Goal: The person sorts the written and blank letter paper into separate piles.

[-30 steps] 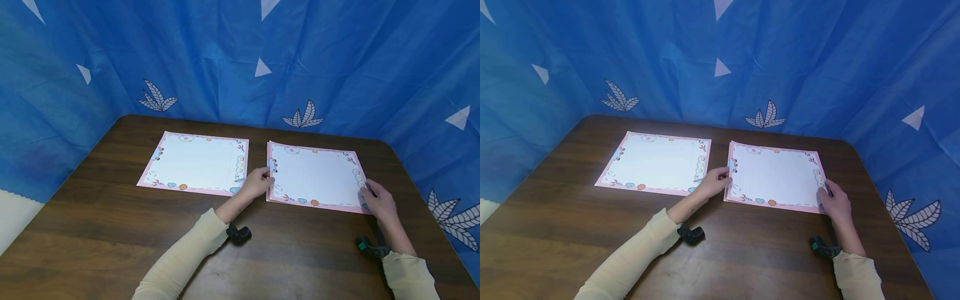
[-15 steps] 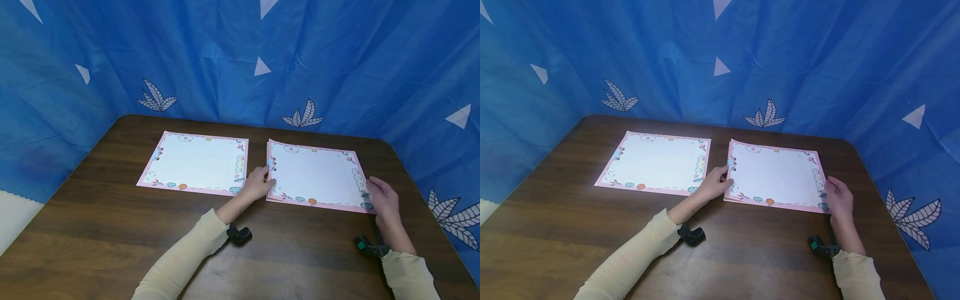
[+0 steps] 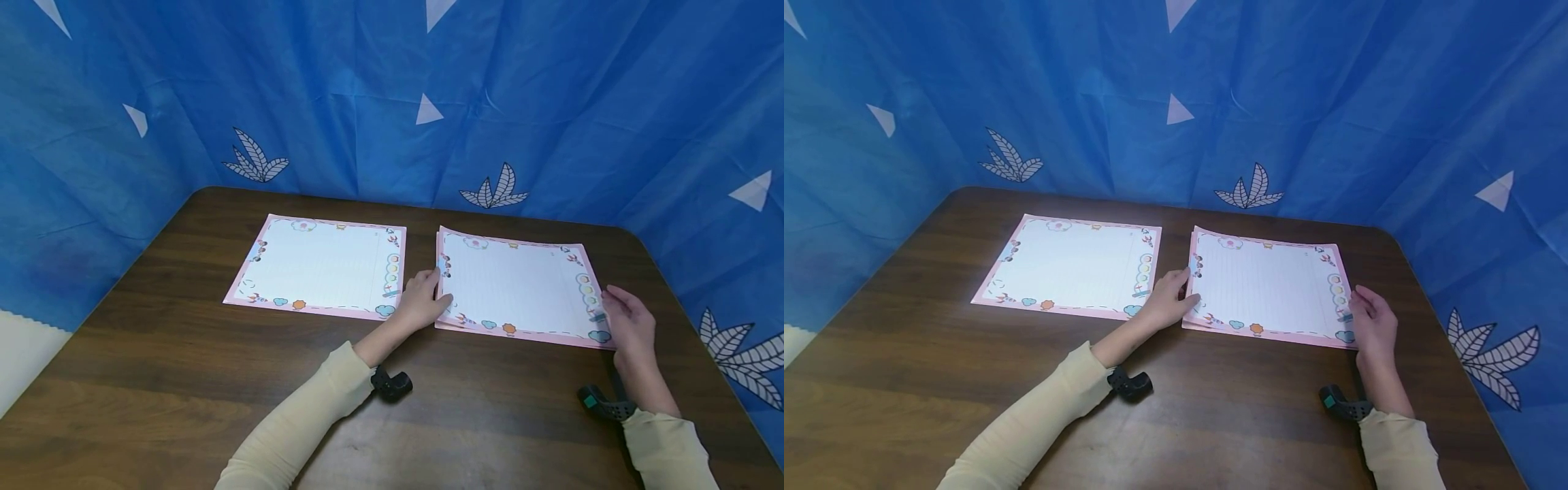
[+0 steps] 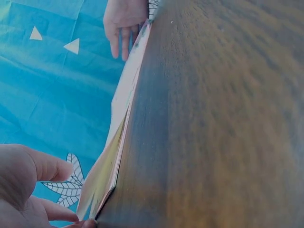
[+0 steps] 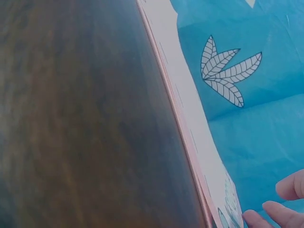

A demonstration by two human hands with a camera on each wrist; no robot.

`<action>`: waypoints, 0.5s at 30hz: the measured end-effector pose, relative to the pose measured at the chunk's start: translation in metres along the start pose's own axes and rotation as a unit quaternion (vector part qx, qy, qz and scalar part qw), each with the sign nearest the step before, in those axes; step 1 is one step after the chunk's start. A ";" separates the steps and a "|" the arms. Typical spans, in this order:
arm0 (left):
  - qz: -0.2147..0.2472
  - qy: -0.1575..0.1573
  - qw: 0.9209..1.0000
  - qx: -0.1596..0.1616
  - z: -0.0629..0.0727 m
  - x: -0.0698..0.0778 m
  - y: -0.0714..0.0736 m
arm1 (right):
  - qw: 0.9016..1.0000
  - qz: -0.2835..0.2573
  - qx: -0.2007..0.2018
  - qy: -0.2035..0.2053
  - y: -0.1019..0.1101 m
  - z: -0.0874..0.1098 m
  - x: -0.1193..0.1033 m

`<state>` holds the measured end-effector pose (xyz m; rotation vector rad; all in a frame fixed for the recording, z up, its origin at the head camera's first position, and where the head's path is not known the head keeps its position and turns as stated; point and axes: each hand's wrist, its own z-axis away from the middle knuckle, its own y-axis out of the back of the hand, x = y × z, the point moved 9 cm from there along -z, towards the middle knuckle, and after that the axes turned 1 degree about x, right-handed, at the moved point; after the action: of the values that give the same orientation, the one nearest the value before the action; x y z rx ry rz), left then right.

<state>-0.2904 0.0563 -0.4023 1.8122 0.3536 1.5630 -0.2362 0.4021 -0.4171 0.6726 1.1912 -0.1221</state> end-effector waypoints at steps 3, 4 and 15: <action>-0.010 -0.005 1.000 0.000 0.001 0.002 0.000 | 1.000 0.001 0.016 0.009 0.002 0.003 -0.005; -0.011 -0.006 1.000 0.000 0.001 0.003 0.001 | 1.000 0.005 0.023 0.011 0.002 0.004 -0.007; -0.005 -0.001 1.000 -0.003 0.001 0.003 0.001 | 0.992 0.113 -0.014 0.046 -0.005 0.012 -0.015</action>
<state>-0.2893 0.0570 -0.3997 1.8037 0.3566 1.5540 -0.2348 0.3881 -0.4032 0.7904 1.1942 0.1168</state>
